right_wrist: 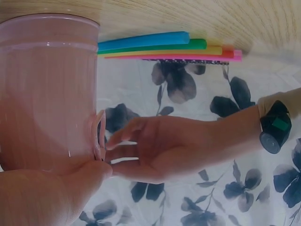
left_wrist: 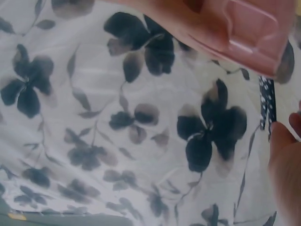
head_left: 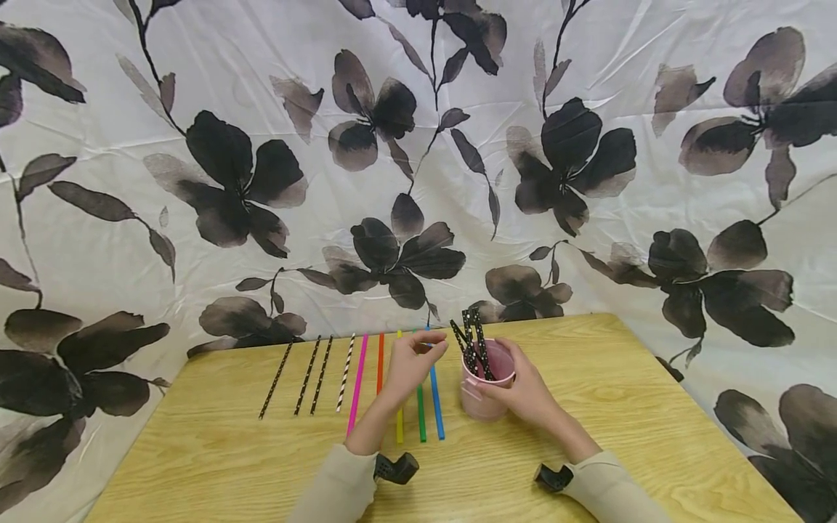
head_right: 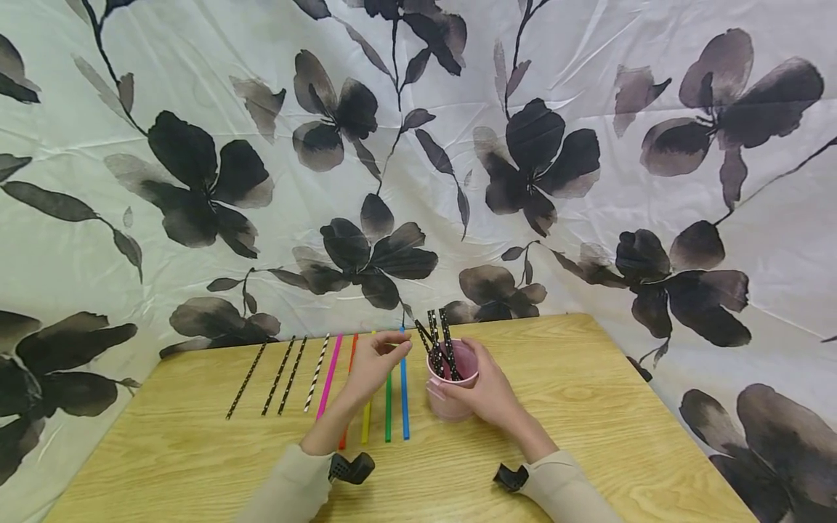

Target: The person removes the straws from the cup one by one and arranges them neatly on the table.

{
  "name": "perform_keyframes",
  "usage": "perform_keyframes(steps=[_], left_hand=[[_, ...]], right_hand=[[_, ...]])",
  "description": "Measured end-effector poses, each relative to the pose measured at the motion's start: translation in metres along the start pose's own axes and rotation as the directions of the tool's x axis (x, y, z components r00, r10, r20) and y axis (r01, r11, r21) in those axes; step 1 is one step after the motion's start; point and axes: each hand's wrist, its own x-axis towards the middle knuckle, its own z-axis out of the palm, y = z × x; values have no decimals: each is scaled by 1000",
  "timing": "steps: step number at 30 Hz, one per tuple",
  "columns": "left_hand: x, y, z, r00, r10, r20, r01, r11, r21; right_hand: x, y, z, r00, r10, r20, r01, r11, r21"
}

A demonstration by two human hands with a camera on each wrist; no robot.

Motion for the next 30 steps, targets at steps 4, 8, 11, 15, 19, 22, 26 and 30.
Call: perform_keyframes(steps=[4, 8, 11, 15, 19, 22, 26, 30], left_hand=[[-2, 11, 11, 999, -4, -37, 2, 999, -42], [1, 2, 22, 996, -28, -80, 25, 999, -38], [5, -8, 30, 990, -72, -123, 71, 997, -11], [9, -11, 38, 978, -118, -170, 123, 992, 18], [11, -6, 42, 969, -149, -198, 155, 988, 16], [10, -1, 42, 966, -159, -204, 160, 987, -14], [4, 24, 34, 964, -206, -169, 184, 973, -138], [6, 37, 22, 957, -261, -127, 216, 933, -287]], right_hand=[[0, 0, 0, 1000, -7, -2, 7, 1000, 1], [1, 2, 0, 1000, -4, -12, 4, 1000, -9], [0, 3, 0, 1000, 7, -24, -7, 1000, -18], [0, 2, 0, 999, 16, -34, -17, 1000, -23], [0, 1, 1, 999, 20, -33, -21, 999, -24], [0, 1, 1, 999, 28, -34, -28, 1000, -14], [0, -1, 1, 999, 32, -33, -33, 999, -9], [-3, -23, -6, 1000, 18, -13, -18, 1000, -3]])
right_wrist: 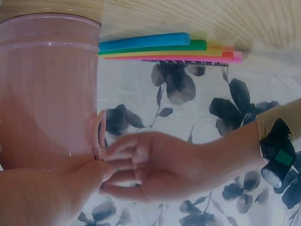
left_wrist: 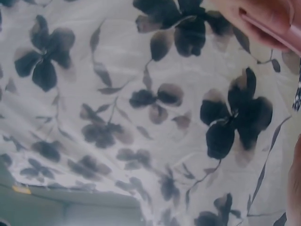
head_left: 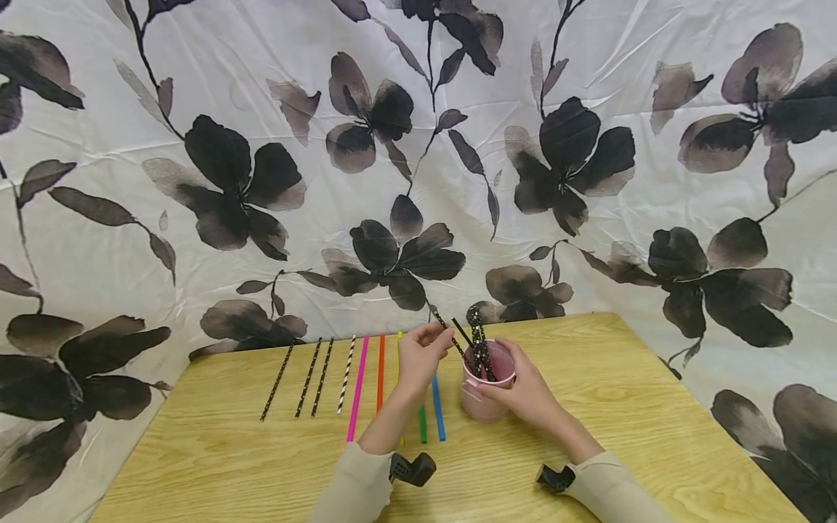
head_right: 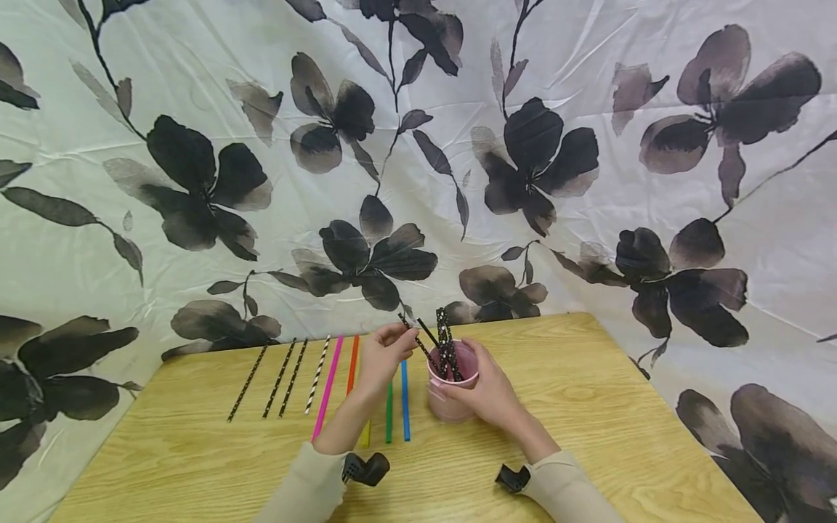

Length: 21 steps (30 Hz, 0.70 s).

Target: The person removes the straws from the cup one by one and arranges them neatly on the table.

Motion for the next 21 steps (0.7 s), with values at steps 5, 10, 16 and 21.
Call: perform_keyframes(steps=[5, 10, 16, 21], left_hand=[[12, 4, -12, 997, 81, -2, -81, 989, -122], [18, 27, -29, 975, 221, -35, -224, 958, -177], [21, 58, -60, 956, 284, -71, -293, 920, -261], [26, 76, -89, 936, 344, -71, -351, 919, -182]], right_hand=[[-3, -14, -4, 1000, -11, 0, 11, 1000, 20], [2, 7, 3, 1000, -12, 12, 13, 1000, -12], [3, 22, 8, 1000, -3, 12, 3, 1000, -26], [2, 23, 6, 1000, -9, 1, 9, 1000, -26]])
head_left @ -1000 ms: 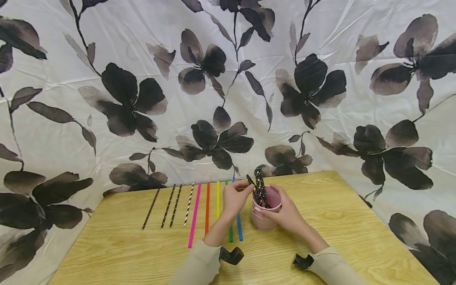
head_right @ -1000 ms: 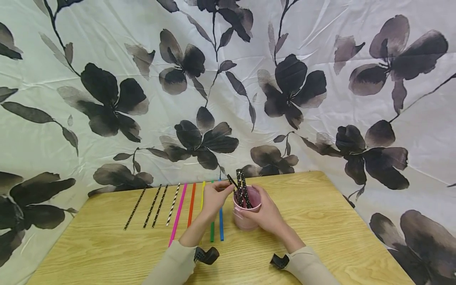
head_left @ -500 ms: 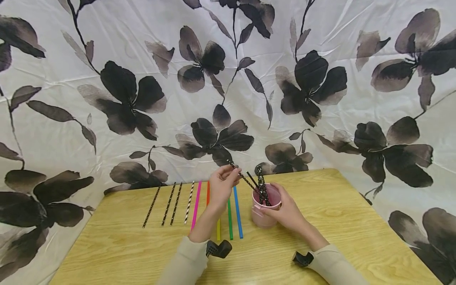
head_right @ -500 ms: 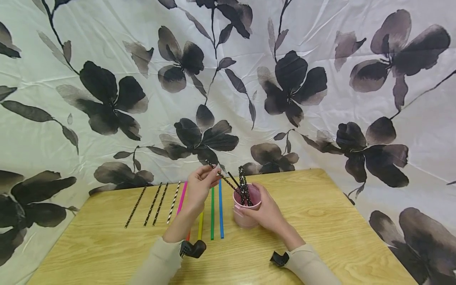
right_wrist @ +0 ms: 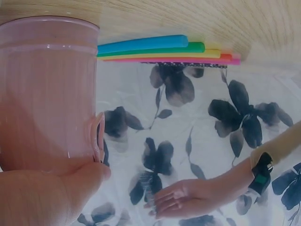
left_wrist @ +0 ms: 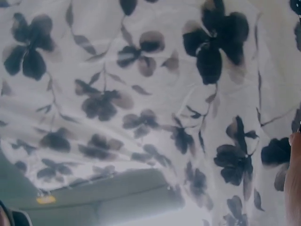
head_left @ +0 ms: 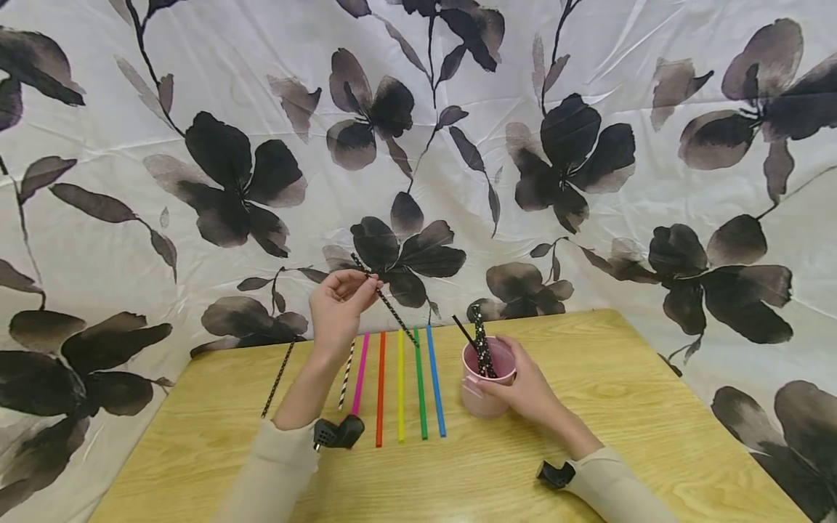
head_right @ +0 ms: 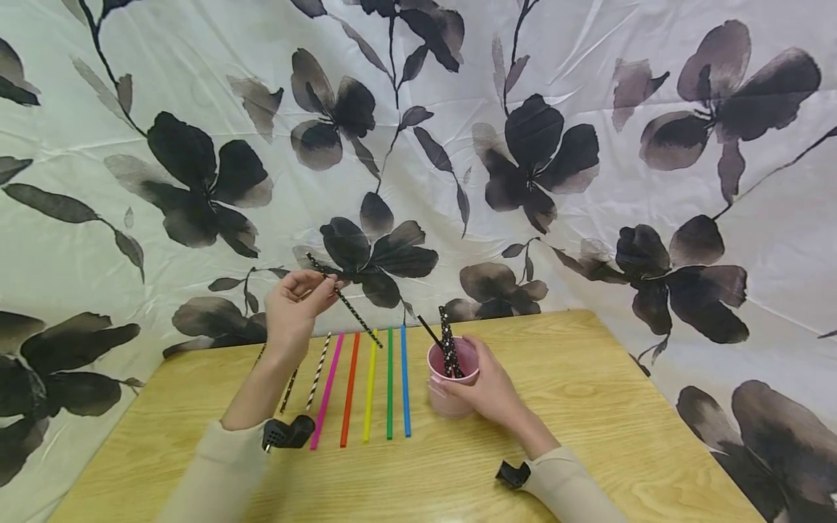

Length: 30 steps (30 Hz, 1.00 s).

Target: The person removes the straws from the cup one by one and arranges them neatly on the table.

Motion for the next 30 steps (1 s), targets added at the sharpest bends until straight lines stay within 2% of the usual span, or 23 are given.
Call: perform_keyframes(steps=[4, 9, 11, 13, 16, 20, 24, 30], left_hand=[[6, 11, -27, 1000, 27, -5, -26, 987, 162], [10, 17, -59, 1000, -3, -31, 12, 950, 311], [12, 17, -73, 998, -39, -47, 53, 927, 372], [13, 16, -87, 996, -75, -55, 91, 893, 441], [16, 12, -105, 993, -114, -43, 120, 849, 514], [18, 4, -127, 984, -178, -4, 150, 819, 554], [18, -3, -145, 965, -259, 38, 185, 777, 602], [20, -18, -166, 942, -332, 40, 228, 726, 649]], right_hand=[[1, -1, 1, 1000, 14, 2, -14, 1000, -4], [1, -1, 2, 1000, 19, -2, -19, 1000, -11], [0, -1, 1, 1000, 16, 4, -16, 1000, -11], [0, -2, 1, 1000, 16, 10, -16, 1000, -3], [0, -3, 1, 1000, 19, 7, -19, 1000, 14], [-1, -2, 1, 1000, 15, 7, -15, 1000, 17], [-3, -2, 0, 1000, 24, 13, -24, 1000, 16], [-1, -1, 0, 1000, 17, 7, -17, 1000, 22]])
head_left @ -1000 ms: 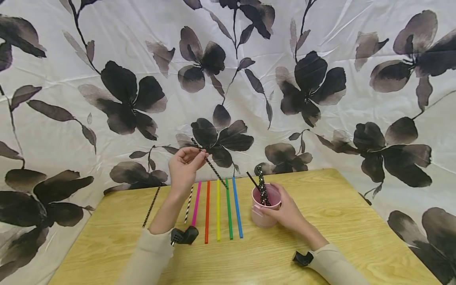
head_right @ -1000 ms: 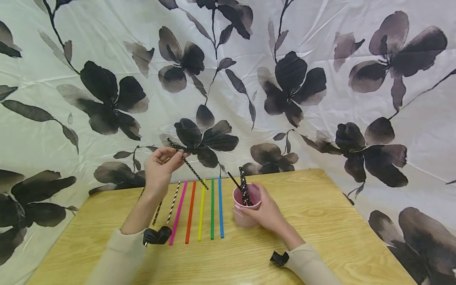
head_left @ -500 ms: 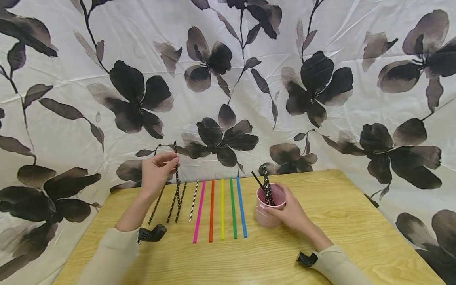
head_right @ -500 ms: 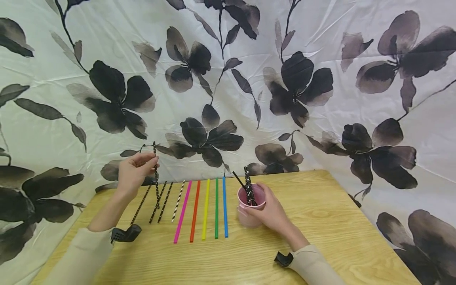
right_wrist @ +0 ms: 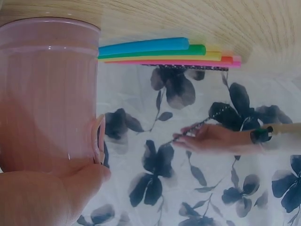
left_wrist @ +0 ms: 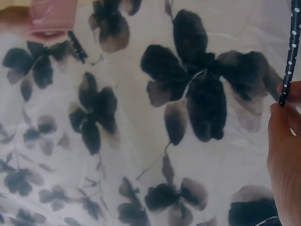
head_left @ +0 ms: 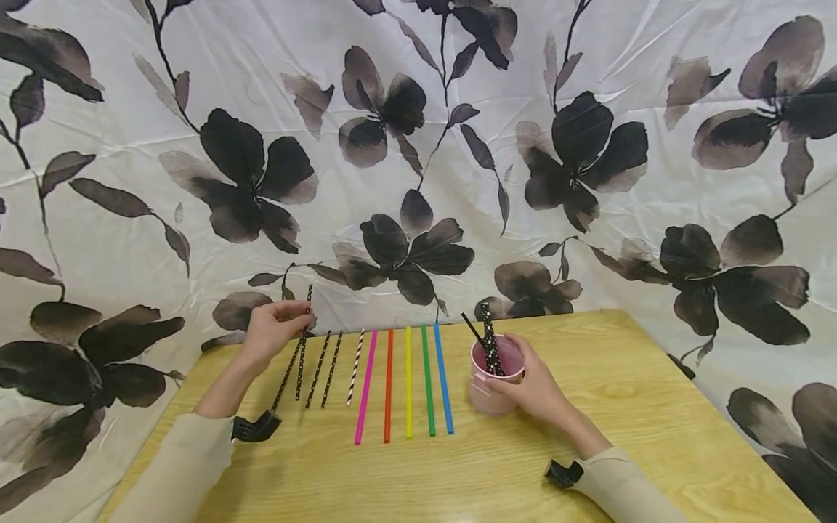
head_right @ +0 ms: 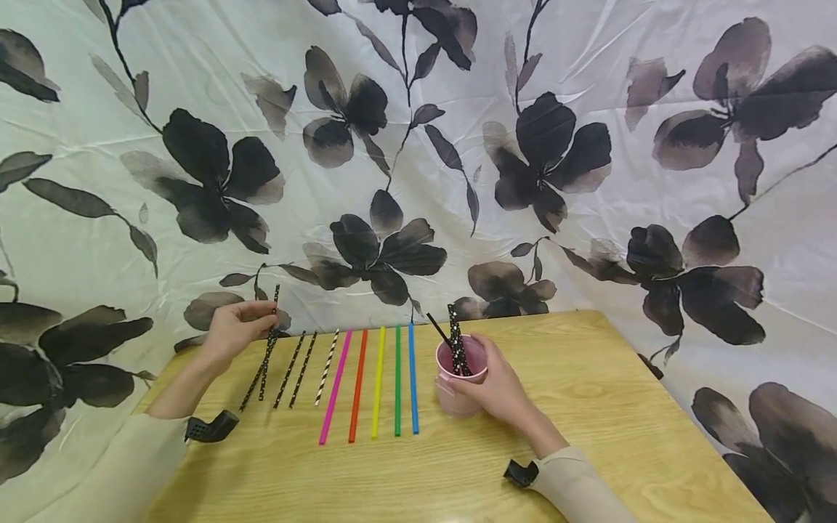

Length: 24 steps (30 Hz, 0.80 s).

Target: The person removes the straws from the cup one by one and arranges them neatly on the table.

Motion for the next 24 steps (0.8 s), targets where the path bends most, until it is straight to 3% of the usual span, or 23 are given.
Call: perform_keyframes(steps=[7, 15, 24], left_hand=[[11, -26, -1, 997, -40, 71, 36, 998, 59], [24, -58, 0, 993, -53, 103, 38, 990, 135], [31, -81, -5, 981, -153, 116, 139, 982, 127]], right_hand=[[-1, -18, -5, 1000, 3, 4, -3, 1000, 15], [2, 0, 1, 1000, 16, -8, -16, 1000, -7], [3, 1, 0, 1000, 27, 8, -27, 1000, 7]])
